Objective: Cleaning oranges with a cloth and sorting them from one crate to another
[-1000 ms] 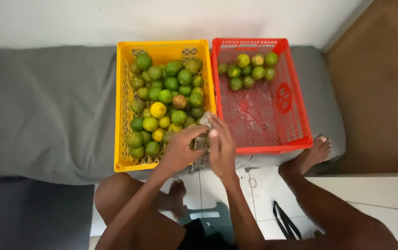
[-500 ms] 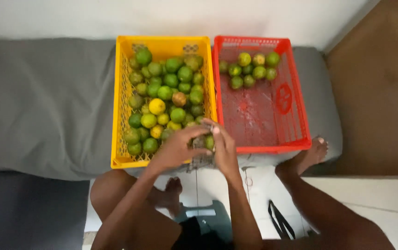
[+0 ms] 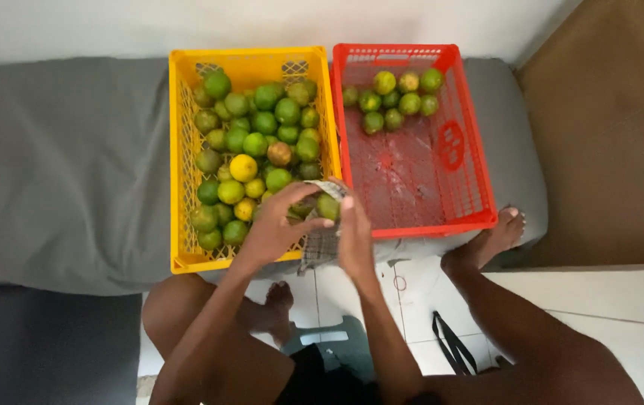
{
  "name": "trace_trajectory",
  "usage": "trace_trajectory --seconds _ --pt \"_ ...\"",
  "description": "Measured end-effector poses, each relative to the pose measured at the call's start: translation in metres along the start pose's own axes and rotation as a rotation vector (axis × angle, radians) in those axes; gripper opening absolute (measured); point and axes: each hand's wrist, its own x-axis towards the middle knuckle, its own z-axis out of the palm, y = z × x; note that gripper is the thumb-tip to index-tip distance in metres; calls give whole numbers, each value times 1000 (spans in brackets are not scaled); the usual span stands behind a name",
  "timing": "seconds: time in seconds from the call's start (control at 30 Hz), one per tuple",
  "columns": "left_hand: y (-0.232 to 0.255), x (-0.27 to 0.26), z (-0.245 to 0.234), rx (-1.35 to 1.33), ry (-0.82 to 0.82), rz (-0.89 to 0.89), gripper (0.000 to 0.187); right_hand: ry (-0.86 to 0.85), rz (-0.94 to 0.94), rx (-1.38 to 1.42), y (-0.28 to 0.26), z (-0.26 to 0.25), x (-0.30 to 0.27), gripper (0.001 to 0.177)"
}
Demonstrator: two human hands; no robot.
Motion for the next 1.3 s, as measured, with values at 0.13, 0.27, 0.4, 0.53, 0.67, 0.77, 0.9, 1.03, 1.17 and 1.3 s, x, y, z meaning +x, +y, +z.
trace_trajectory --seconds 0.13,0.27,0.4,0.53,0.67,0.77,0.9,1.03,1.17,1.3 --pt "-5 1 3 32 55 -11 57 79 -357 -397 -4 6 -1 46" --pt "-24 -6 9 -59 -76 -1 60 -21 -34 -135 13 -11 5 55" --pt "-21 3 4 -105 -27 -33 60 12 212 159 -16 2 0 63" --pt "-15 2 8 -19 36 -11 60 103 -245 -195 -8 10 -12 48" --pt "-1 -1 7 -20 -86 44 50 4 -307 -41 4 -8 0 50" --pt "-5 -1 5 -60 32 49 45 -57 -28 245 3 -9 3 59" --pt "-5 11 6 143 140 30 48 40 -250 -120 -1 2 -2 51" --pt "-2 -2 11 107 -43 -6 45 53 -270 -204 13 -5 -3 45" --pt "-7 -1 9 -111 -1 -32 64 4 217 430 -9 5 14 65" --pt "-16 4 5 -50 90 -92 66 202 301 144 -10 5 11 67"
